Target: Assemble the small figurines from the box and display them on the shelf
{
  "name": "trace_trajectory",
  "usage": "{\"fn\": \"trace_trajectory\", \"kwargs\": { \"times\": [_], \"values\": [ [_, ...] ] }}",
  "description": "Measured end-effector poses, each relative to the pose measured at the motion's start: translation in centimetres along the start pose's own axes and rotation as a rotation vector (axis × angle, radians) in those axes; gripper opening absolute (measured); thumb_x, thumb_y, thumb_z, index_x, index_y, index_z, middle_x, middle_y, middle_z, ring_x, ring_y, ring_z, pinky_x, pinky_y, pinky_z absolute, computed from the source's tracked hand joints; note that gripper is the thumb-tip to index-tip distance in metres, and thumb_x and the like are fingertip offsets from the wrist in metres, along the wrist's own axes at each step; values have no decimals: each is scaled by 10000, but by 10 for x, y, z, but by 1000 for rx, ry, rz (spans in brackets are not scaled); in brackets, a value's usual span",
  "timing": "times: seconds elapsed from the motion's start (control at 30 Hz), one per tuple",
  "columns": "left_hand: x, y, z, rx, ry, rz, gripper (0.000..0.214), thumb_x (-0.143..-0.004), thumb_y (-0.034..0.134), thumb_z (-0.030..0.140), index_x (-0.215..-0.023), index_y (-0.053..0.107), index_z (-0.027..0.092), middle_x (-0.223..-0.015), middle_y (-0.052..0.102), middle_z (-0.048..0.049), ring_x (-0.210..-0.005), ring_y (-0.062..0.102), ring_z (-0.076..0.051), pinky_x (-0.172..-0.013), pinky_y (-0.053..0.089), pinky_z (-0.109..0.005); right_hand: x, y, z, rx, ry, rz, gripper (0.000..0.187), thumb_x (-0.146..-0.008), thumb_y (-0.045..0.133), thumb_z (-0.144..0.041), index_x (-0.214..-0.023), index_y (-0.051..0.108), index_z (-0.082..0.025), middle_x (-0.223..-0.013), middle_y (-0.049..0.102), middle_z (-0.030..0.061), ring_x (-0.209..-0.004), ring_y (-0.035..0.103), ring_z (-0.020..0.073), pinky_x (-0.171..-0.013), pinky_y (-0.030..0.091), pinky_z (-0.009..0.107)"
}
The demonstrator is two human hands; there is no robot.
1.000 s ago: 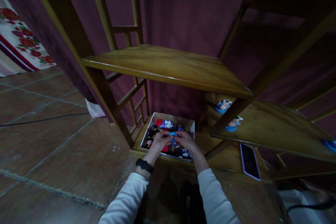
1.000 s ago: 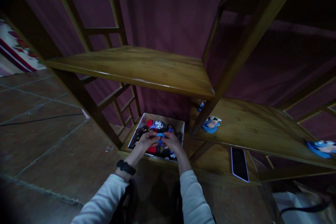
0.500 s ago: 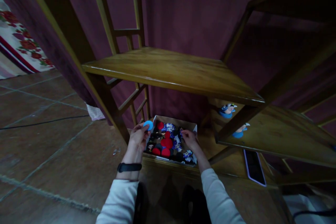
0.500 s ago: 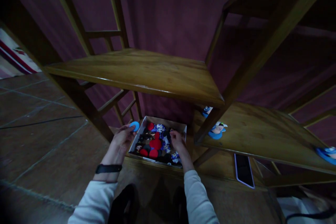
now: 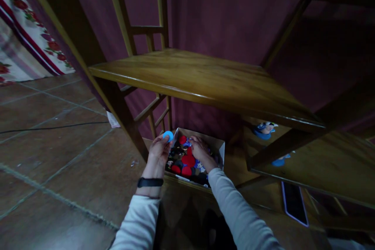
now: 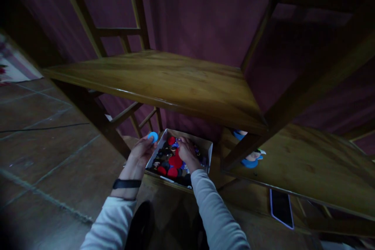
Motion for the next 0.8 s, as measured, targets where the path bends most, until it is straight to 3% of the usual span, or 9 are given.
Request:
{"fn": "trace_trajectory", "kwargs": {
  "times": [0.17, 0.33, 0.5, 0.63, 0.8],
  "values": [
    [-3, -1, -8, 78, -28, 20, 132, -678, 613, 23, -727, 590, 144, -626, 613, 17, -528, 570, -77, -508, 478, -171, 20, 1, 10, 26, -14, -33, 414, -762, 441, -61, -1093, 612, -242, -1386, 402, -4, -1291, 306, 172, -1084, 218, 309],
    [-2, 1, -13, 13, -18, 3, 149, -649, 648, 34, -752, 614, 136, -639, 624, 7, -536, 565, -74, -513, 470, -169, 37, -12, 26, -95, 116, -41, 347, -783, 409, -81, -986, 631, -255, -1319, 472, -25, -1203, 431, 141, -1027, 304, 275],
    [4, 7, -16, -23, 7, -38, 156, -641, 636, 22, -751, 631, 133, -681, 652, -8, -611, 594, -91, -559, 480, -178, 26, -12, 30, -147, 266, 25, 337, -837, 388, -161, -1130, 544, -216, -1119, 610, 42, -1055, 543, 162, -928, 378, 270],
    [7, 9, -15, -44, 21, -66, 168, -638, 638, 26, -767, 645, 134, -692, 661, -5, -608, 597, -85, -573, 483, -176, 11, 1, 18, -29, 298, 93, 386, -836, 448, -237, -1216, 501, -198, -1187, 560, 97, -1119, 495, 204, -945, 352, 293],
    [6, 5, -11, -42, -24, -52, 166, -648, 625, 20, -783, 641, 117, -688, 671, -22, -610, 617, -103, -580, 506, -196, 2, 9, 1, 129, 301, 139, 348, -805, 504, -216, -1146, 572, -234, -1211, 528, 100, -1155, 443, 246, -976, 316, 353]
  ]
}}
Point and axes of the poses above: each hand's wrist, its own x-axis away from the middle knuckle, its own y-axis out of the palm, z = x × y, the point moved 2 cm from there along -x, towards the middle knuckle
